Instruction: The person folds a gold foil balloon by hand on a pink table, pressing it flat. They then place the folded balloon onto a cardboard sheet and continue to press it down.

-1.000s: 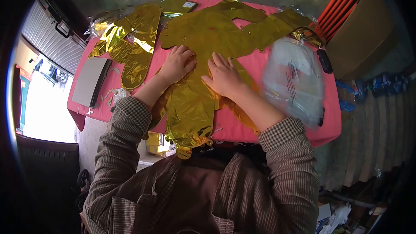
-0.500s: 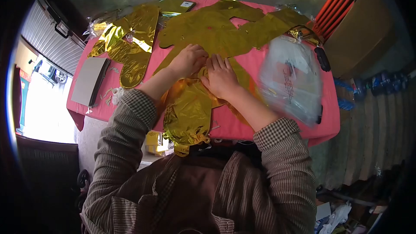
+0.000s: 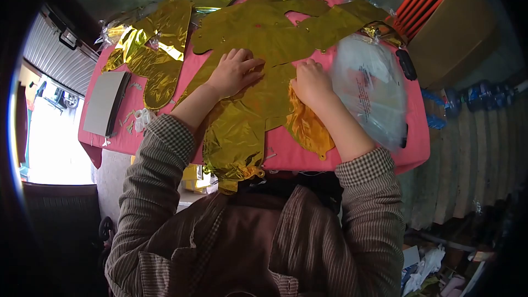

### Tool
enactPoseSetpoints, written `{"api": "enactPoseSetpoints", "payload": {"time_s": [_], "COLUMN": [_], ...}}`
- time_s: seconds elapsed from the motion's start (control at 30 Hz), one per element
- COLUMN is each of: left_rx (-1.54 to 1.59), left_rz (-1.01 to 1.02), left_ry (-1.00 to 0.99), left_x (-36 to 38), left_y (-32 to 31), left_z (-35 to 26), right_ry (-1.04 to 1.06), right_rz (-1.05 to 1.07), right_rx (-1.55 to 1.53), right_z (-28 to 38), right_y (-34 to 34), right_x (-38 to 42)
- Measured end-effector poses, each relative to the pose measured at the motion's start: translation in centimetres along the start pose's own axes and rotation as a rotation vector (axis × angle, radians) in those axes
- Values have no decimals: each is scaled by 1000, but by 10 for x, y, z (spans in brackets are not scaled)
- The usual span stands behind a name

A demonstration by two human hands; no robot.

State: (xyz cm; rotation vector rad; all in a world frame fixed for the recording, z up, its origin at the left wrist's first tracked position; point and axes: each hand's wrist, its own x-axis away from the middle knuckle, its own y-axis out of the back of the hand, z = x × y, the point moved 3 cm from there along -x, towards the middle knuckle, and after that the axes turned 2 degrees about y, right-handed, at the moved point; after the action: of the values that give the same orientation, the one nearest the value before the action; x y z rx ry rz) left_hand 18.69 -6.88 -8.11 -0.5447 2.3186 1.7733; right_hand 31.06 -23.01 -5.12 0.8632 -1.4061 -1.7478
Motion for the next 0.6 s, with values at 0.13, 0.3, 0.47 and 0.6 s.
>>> {"api": "enactPoseSetpoints", "payload": {"time_s": [0.13,0.3,0.47,0.6], "left_rx": [-63,-85,-87,-112], "left_rz": [45,31,29,37], "left_ry": [-1,-12,-9,-3], "left_x": [0,1,1,0], "left_y": [1,1,-1,-1], "left_z": [-1,-2,0,0], "right_ry": [-143,-88,-7,-87], "right_rz": [155,197,116,235], "right_rx": [19,-72,-268,-667], "right_z": [-1,-15,-14,-21], "right_y": [1,-5,-1,7], "right_x": [-4,-12,-13,-11]}}
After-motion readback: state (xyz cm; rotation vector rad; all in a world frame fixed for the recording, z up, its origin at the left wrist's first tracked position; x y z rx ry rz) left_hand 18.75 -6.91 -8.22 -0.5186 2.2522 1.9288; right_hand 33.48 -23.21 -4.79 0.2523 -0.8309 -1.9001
